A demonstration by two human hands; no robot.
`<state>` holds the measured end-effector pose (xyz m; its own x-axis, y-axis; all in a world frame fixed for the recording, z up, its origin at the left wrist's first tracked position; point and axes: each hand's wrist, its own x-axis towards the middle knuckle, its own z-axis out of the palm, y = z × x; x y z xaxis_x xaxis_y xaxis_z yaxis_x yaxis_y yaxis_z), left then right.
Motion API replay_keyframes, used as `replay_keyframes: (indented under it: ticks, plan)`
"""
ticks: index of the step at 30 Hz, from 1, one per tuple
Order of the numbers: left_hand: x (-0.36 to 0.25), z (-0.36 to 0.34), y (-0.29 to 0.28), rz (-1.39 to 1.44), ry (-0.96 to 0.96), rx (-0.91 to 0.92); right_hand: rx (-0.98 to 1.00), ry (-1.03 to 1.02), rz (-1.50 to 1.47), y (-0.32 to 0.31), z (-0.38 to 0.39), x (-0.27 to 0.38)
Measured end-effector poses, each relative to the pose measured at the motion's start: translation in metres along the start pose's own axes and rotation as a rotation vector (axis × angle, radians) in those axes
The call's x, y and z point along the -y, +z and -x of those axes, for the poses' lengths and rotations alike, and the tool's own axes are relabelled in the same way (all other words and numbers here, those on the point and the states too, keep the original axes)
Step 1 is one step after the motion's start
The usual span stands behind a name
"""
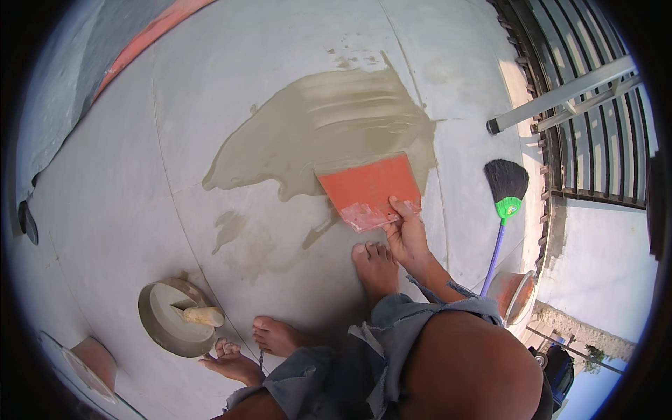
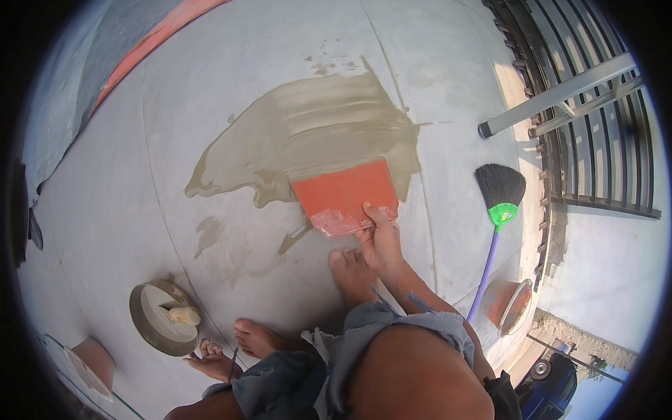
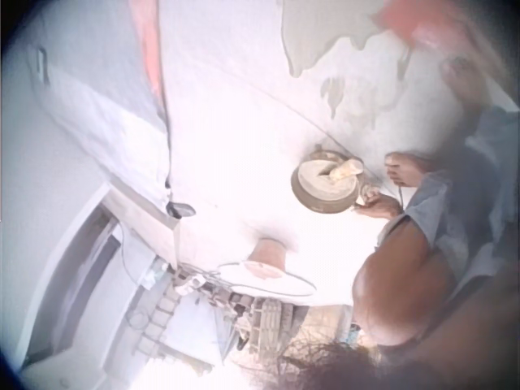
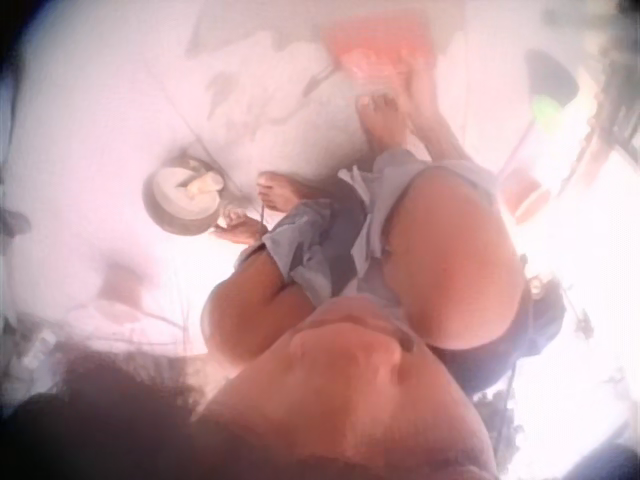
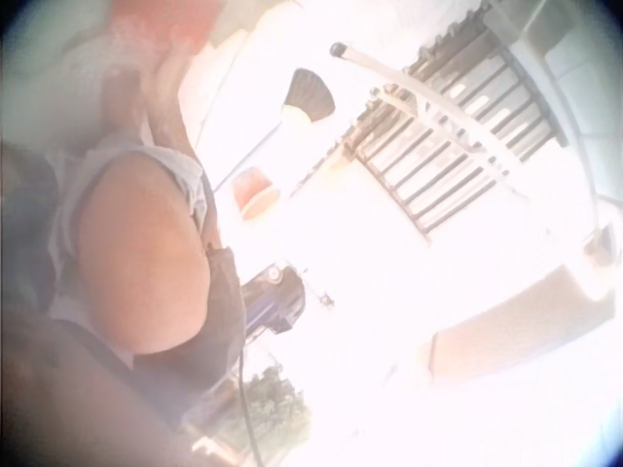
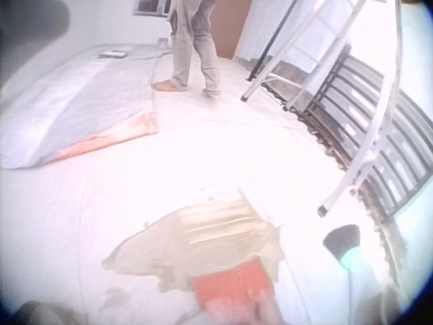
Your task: The person mixes a cement-like substance in a metal bowl using a trowel, then pours it onto the tiled floor and spreads it with a red trowel. The person repeatedly scoops and spreads the mixture to cover a section of the floor.
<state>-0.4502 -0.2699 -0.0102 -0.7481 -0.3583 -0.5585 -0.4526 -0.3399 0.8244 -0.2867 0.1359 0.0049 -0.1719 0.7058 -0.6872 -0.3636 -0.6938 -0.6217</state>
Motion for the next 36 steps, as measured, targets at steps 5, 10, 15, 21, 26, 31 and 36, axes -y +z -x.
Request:
replay_keyframes:
  ticks: [5, 10, 15, 21, 26, 31, 36]
  plan:
    - [0.013, 0.025, 0.008, -0.065, 0.02, 0.165, 0.038, -0.08, 0.028, 0.0, -0.001, 0.021]
    - [0.031, 0.055, 0.009, -0.235, 0.132, 0.446, 0.019, -0.014, 0.089, -0.019, 0.033, 0.02]
    - [0.051, 0.061, 0.027, -0.4, 0.226, 0.661, 0.071, -0.034, 0.073, -0.022, 0.01, 0.016]
    - [0.071, 0.055, 0.038, -0.574, 0.296, 0.719, 0.049, -0.136, 0.024, 0.0, -0.035, 0.03]
    - [0.069, 0.048, 0.041, -0.641, 0.335, 0.745, 0.07, -0.053, 0.097, -0.002, 0.017, 0.034]
    - [0.075, 0.05, 0.046, -0.66, 0.348, 0.707, -0.033, -0.074, 0.067, -0.015, 0.01, 0.028]
    - [0.075, 0.049, 0.049, -0.672, 0.335, 0.687, 0.022, -0.122, 0.051, -0.006, -0.037, 0.037]
